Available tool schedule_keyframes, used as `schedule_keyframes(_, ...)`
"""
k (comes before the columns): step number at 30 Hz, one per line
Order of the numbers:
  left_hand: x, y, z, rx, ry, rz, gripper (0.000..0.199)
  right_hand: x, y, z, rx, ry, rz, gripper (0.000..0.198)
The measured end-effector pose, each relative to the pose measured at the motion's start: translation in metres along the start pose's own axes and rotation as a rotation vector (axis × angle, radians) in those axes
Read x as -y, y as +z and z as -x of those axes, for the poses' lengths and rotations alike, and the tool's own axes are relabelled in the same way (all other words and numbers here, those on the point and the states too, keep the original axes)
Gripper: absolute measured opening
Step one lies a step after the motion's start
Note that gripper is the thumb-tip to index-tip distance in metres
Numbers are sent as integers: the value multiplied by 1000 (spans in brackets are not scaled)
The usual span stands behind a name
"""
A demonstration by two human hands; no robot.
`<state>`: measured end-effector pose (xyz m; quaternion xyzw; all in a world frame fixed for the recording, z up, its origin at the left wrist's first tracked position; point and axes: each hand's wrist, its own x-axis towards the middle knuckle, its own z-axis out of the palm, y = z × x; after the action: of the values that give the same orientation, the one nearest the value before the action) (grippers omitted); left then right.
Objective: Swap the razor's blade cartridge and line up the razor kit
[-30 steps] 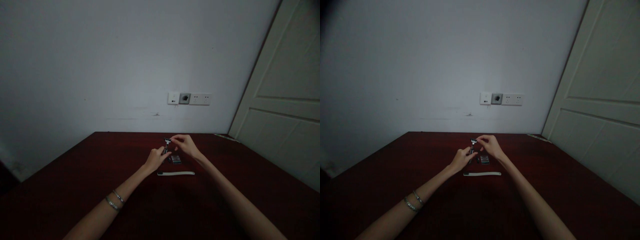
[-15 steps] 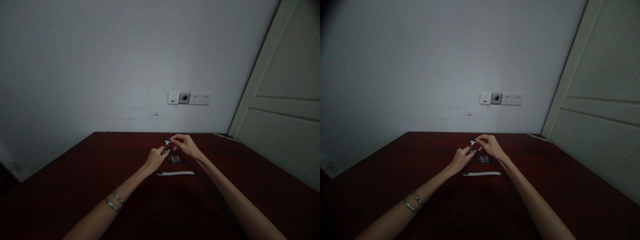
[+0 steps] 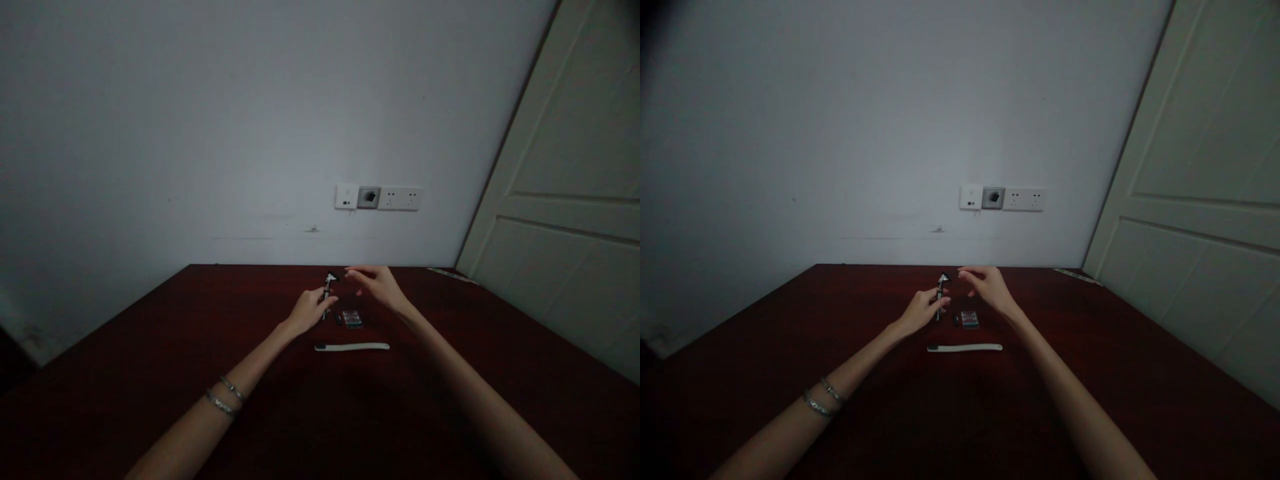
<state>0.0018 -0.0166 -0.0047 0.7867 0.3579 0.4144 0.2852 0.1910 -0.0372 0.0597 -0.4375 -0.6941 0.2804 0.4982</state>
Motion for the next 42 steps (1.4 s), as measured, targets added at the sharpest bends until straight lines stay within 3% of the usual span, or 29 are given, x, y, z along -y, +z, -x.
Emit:
schedule_keyframes(3,7,-4,-7,34,-123,263,36,-2,-1,1,6,54,5,33)
schedule_keyframes(8,6,-14,-14,61,-267,549,42,-4,10,8,179,92,141,33)
schedule_keyframes(14,4,-18,-13,64,-358,663,39,-4,37,18,269,-128,507,34)
schedule_keyframes(20,-2,-13,-10,45,-430,670,28,-8,59,26,257,-136,716,28)
schedule_keyframes(25,-3,-13,-10,94,-455,508,30,-17,66,27,271,-131,705,20)
schedule_keyframes(28,2,-21,-13,102,-465,217,40,-25,70,27,288,5,724,25)
schedule_keyframes(31,5,-34,-17,59,-558,5,43,-33,74,28,312,147,740,25)
schedule_keyframes(34,6,-44,-20,54,-605,-32,42,-38,77,31,357,205,756,22)
schedule_keyframes(42,7,-46,-21,21,-564,-72,38,-38,81,35,427,218,792,22)
